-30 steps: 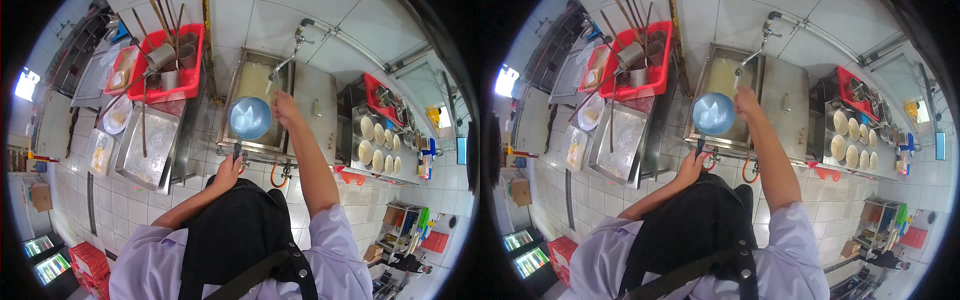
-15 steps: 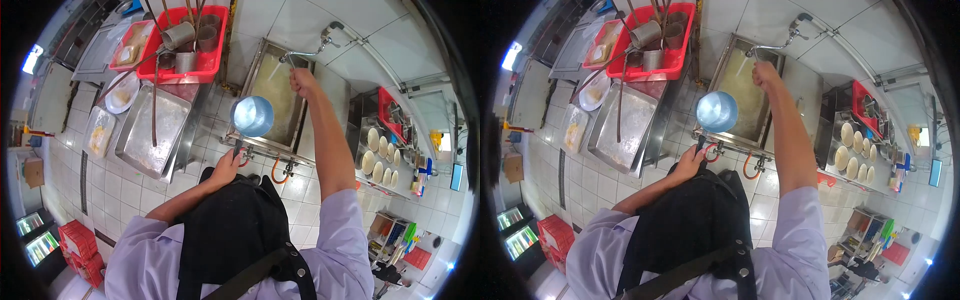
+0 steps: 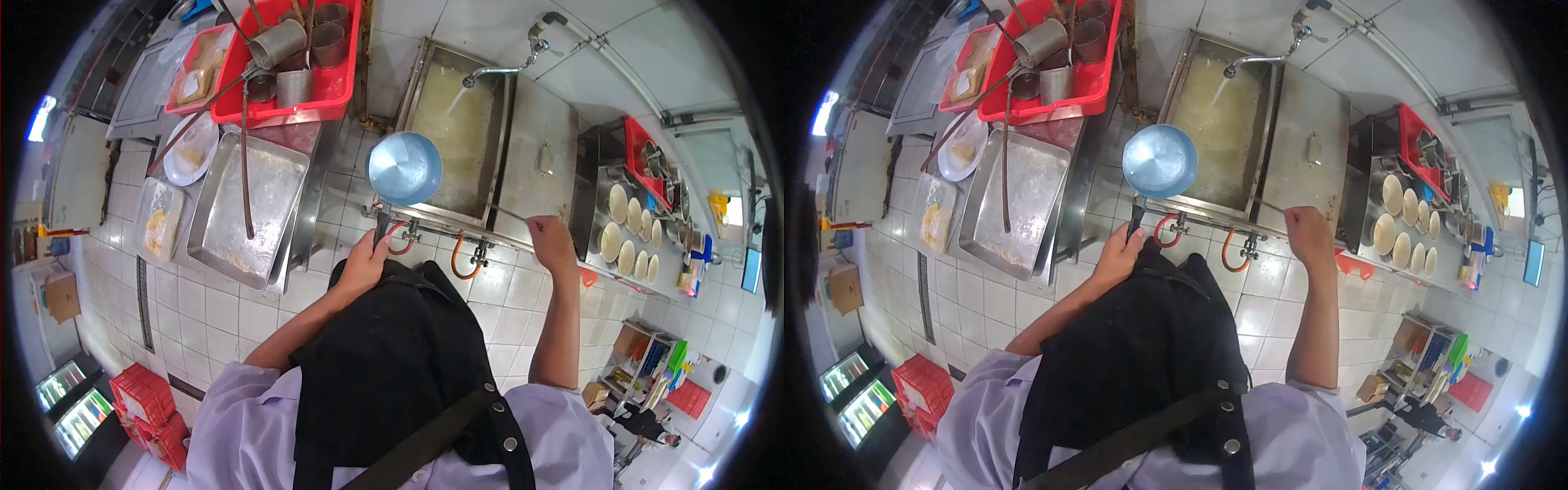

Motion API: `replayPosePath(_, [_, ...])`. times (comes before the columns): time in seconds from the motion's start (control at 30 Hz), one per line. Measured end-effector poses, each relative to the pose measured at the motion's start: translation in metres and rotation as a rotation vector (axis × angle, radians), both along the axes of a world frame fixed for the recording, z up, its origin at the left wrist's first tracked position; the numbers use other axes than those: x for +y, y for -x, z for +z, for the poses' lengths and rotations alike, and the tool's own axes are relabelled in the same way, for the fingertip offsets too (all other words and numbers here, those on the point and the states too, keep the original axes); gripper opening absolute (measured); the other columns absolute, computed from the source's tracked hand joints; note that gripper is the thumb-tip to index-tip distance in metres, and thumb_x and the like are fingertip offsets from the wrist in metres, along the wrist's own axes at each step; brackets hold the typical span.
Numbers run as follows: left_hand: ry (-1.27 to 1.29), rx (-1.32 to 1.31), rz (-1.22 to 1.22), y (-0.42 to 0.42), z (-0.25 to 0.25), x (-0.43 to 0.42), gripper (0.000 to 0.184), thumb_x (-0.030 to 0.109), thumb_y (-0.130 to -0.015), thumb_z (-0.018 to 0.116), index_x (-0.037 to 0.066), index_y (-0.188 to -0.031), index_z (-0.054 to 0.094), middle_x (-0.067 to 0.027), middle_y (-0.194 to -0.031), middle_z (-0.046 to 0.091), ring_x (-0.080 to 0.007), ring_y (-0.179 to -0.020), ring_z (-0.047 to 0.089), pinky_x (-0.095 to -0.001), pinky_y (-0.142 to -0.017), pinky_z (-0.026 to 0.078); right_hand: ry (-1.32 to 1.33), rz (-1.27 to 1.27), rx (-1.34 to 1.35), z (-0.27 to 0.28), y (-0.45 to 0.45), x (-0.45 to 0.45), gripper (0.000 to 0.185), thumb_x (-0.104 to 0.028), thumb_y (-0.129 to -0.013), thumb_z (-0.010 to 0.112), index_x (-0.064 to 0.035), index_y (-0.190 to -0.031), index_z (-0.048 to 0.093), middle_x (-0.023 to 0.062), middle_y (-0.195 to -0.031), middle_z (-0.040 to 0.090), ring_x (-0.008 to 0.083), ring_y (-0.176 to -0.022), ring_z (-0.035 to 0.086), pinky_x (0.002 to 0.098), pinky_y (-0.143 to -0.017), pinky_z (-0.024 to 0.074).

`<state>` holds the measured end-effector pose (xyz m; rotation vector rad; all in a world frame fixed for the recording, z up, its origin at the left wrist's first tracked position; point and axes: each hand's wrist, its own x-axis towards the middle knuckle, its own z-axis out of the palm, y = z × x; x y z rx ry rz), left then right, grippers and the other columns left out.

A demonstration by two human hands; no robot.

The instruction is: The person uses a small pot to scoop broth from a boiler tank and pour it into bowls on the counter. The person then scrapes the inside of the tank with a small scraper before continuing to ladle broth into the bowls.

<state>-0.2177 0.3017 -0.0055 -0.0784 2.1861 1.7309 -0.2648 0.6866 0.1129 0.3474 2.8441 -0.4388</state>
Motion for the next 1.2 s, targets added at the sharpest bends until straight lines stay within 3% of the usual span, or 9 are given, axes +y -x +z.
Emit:
replayPosePath(0.2, [-0.035,-0.101,-0.026,0.014,0.011,0.014,0.03,0.027,-0.104,0.053,-0.001,-0.11,0.061,-0.0159,-0.083,0.062,-0.0286,-0.076,0.059,-0.0413,-0.074,0.048,-0.257,0.275,-0.229,-0.022,0.069,-0.052,0.026,-0.023,-0.087,0.059,-0.002,-0.089,0.074,0.0231,-0.099,0.072,0.0414,-0.094,0.07,0.0503,-0.082,0.0568])
replayPosePath(0.3, [0.125,0.047,-0.077,0.016,0.018,0.019,0.03,0.027,-0.104,0.053,-0.002,-0.111,0.06,-0.0164,-0.083,0.062,-0.0292,-0.077,0.06,-0.0415,-0.074,0.048,-0.289,0.456,-0.276,-0.064,0.098,-0.076,0.023,-0.019,-0.085,0.059,-0.0037,-0.092,0.075,0.0206,-0.099,0.074,0.0406,-0.094,0.072,0.049,-0.079,0.0585])
replayPosePath(0.37, [0.071,0.155,-0.018,0.013,0.007,0.024,0.03,0.027,-0.104,0.053,-0.002,-0.109,0.059,-0.0164,-0.082,0.062,-0.0298,-0.079,0.062,-0.0422,-0.075,0.048,-0.305,0.468,-0.305,-0.096,0.089,-0.093,0.022,-0.018,-0.084,0.06,-0.0057,-0.094,0.076,0.0191,-0.102,0.074,0.0369,-0.098,0.073,0.0487,-0.081,0.0586])
replayPosePath(0.47, [-0.027,0.051,-0.016,0.009,0.022,0.021,0.029,0.027,-0.105,0.054,-0.002,-0.104,0.058,-0.0152,-0.082,0.063,-0.0268,-0.079,0.063,-0.0403,-0.075,0.049,-0.277,0.34,-0.307,-0.106,0.056,-0.122,0.025,-0.017,-0.088,0.057,-0.0078,-0.099,0.078,0.0185,-0.109,0.074,0.0355,-0.104,0.072,0.0478,-0.084,0.0587])
replayPosePath(0.63, [-0.029,-0.023,-0.047,-0.003,0.035,0.015,0.028,0.026,-0.105,0.053,-0.001,-0.104,0.057,-0.0122,-0.086,0.066,-0.0216,-0.08,0.064,-0.0371,-0.077,0.049,-0.314,0.229,-0.269,-0.086,0.037,-0.127,0.026,-0.02,-0.09,0.057,-0.009,-0.094,0.079,0.019,-0.101,0.075,0.0356,-0.095,0.074,0.0456,-0.083,0.0593])
replayPosePath(0.9, [-0.053,-0.038,-0.051,-0.012,0.026,0.008,0.032,0.03,-0.105,0.053,-0.001,-0.108,0.058,-0.0162,-0.09,0.068,-0.0292,-0.086,0.065,-0.0396,-0.082,0.049,-0.349,0.279,-0.256,-0.068,0.025,-0.117,0.027,-0.018,-0.091,0.054,-0.0077,-0.093,0.079,0.0189,-0.098,0.075,0.036,-0.093,0.075,0.0463,-0.08,0.0603])
replayPosePath(0.97, [0.004,0.073,-0.01,-0.014,0.012,0.011,0.032,0.032,-0.105,0.053,0.0,-0.103,0.058,-0.0083,-0.077,0.059,-0.018,-0.072,0.055,-0.0361,-0.068,0.046,-0.348,0.277,-0.211,-0.073,0.019,-0.109,0.026,-0.018,-0.091,0.055,-0.0075,-0.091,0.079,0.0192,-0.095,0.075,0.0359,-0.091,0.075,0.0457,-0.078,0.0607])
replayPosePath(1.03, [-0.049,0.059,0.013,-0.013,0.014,0.014,0.033,0.033,-0.106,0.051,0.002,-0.099,0.058,-0.0019,-0.076,0.057,-0.0126,-0.068,0.052,-0.0322,-0.063,0.044,-0.346,0.323,-0.184,-0.062,0.013,-0.103,0.026,-0.017,-0.091,0.054,-0.0068,-0.088,0.078,0.0193,-0.092,0.075,0.0357,-0.089,0.075,0.0454,-0.076,0.061])
replayPosePath(1.2, [-0.066,-0.052,0.014,-0.011,0.009,0.016,0.026,0.03,-0.105,0.054,0.005,-0.099,0.058,0.0007,-0.074,0.054,-0.0079,-0.061,0.048,-0.0277,-0.055,0.04,-0.313,0.267,-0.153,-0.038,0.004,-0.102,0.025,-0.015,-0.09,0.055,-0.0056,-0.087,0.078,0.0204,-0.09,0.075,0.0355,-0.086,0.076,0.0453,-0.074,0.0611])
